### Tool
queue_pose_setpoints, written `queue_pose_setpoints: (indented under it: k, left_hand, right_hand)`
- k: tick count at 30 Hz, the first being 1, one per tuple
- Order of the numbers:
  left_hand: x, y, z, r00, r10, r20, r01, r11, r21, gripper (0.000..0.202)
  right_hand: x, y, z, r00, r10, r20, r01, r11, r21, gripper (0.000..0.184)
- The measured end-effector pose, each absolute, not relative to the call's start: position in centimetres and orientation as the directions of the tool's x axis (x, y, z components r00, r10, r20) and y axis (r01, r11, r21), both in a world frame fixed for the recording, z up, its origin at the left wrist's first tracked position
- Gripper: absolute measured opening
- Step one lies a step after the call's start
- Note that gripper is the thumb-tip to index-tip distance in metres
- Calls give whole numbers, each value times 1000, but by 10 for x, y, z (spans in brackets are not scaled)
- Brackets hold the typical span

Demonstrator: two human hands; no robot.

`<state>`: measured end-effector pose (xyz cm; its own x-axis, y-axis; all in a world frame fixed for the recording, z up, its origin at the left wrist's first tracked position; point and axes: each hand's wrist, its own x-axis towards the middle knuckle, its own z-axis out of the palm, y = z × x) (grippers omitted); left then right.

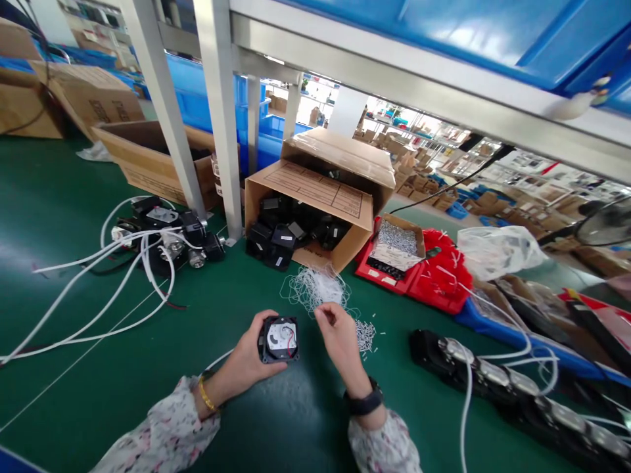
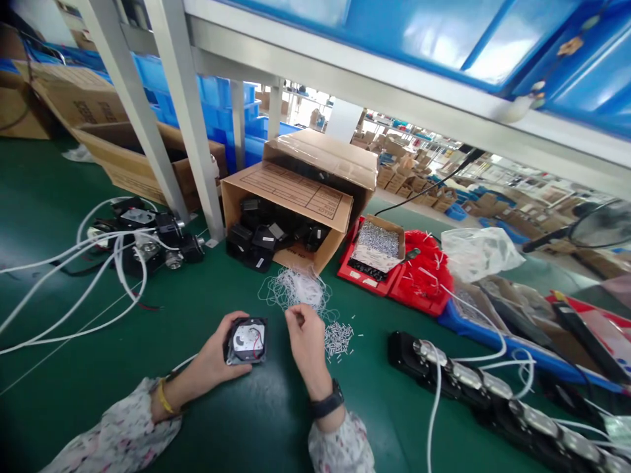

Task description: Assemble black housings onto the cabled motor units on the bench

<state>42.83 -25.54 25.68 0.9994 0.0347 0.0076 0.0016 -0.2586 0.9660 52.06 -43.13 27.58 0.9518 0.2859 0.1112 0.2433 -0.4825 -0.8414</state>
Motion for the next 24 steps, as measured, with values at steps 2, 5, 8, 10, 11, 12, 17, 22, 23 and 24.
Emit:
queue_pose_setpoints:
  k: [2, 5, 8, 10, 11, 12, 17, 22, 23, 24]
  left_hand:
    - [428, -254, 258, 1000, 27, -5, 11, -244, 970, 70]
    - [428, -254, 260, 999, 8, -44, 45, -196, 980, 72]
    - [429, -254, 259, 998, 10, -55, 56, -176, 983, 73]
    - [429, -254, 258, 999, 20, -46, 49, -187, 981, 74]
    - [429, -253, 257, 999, 22, -44, 47, -190, 981, 74]
    - [429, -253, 257, 999, 19, -44, 47, -186, 981, 74]
    - [431, -252, 259, 998, 11, -65, 65, -126, 990, 74]
    - [431, -252, 262, 996, -8, -88, 87, -79, 993, 73]
    - [431, -252, 262, 996, -9, -91, 90, -78, 993, 73]
    - [431, -252, 262, 996, -2, -91, 91, -82, 993, 73]
  right_hand:
    - [547, -420, 279, 928, 331, 169, 347, -610, -712, 12]
    - [569, -389, 275, 883, 435, 175, 453, -695, -559, 3]
    - [577, -360, 266, 882, 440, 167, 462, -737, -493, 4]
    - [581, -350, 263, 887, 430, 171, 457, -760, -462, 5]
    - [584, -348, 264, 890, 421, 177, 453, -767, -454, 8]
    - [589, -349, 266, 892, 412, 187, 450, -771, -451, 10]
    - [621, -368, 293, 889, 399, 224, 458, -755, -470, 14]
    - [616, -373, 294, 850, 508, 143, 512, -727, -458, 5]
    - [610, -370, 288, 844, 521, 127, 517, -729, -448, 5]
    - [604, -366, 282, 843, 526, 114, 518, -735, -438, 9]
